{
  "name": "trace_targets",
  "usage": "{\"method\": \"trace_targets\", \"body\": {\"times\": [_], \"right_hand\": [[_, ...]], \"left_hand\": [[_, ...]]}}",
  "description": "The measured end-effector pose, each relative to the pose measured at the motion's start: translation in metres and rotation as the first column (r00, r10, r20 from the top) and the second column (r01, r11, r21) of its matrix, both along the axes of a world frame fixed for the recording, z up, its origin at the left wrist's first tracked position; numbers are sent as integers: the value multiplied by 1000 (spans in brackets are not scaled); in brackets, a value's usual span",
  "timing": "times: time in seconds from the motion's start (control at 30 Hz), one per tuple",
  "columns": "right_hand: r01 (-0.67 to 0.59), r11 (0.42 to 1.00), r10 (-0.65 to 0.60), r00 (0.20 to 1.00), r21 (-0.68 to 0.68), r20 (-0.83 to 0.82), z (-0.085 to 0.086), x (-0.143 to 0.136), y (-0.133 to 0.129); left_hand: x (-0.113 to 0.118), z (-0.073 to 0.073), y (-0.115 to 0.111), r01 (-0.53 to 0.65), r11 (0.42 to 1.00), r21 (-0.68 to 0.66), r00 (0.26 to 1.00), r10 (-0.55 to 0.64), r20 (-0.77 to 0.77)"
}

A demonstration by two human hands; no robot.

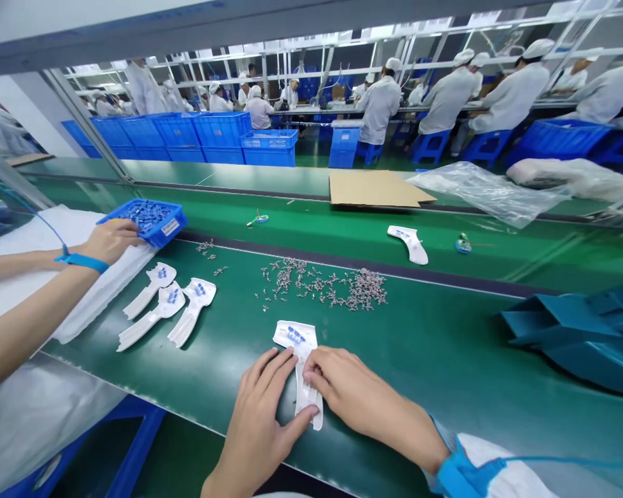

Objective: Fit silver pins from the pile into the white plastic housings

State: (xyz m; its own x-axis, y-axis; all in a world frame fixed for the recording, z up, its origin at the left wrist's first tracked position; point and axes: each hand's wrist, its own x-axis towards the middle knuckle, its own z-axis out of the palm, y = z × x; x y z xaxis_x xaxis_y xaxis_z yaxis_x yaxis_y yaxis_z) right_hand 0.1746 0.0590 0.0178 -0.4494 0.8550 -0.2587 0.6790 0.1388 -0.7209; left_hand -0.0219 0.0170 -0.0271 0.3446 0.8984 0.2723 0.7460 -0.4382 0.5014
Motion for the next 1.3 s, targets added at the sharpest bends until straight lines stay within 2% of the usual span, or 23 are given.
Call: {"method": "trace_targets", "body": {"times": [0.2,0.43,0.6,0.8,0.97,1.17,1.3], "right_hand": [[-44,999,46,990,-19,133,7,-1,8],[-49,998,40,982,46,184,8,-10,3],[-21,1000,19,976,10,218,7,-12,7],[24,998,-15,988,-55,156,7,-9,10],[98,992,-96,995,-84,33,3,4,1],[229,936,-258,963,-266,-79,-8,7,-5],[264,940,-288,953,-217,-90,-15,-2,-6]], "left_hand": [[3,-2,2,26,999,-36,999,-27,-47],[2,-2,1,31,998,-63,998,-33,-44],[1,-2,2,40,996,-80,998,-43,-37],[1,-4,2,34,996,-84,998,-38,-40],[2,-4,2,19,998,-62,998,-23,-56],[3,-4,3,15,999,-33,998,-17,-64],[3,-4,3,11,1000,-23,998,-12,-60]]}}
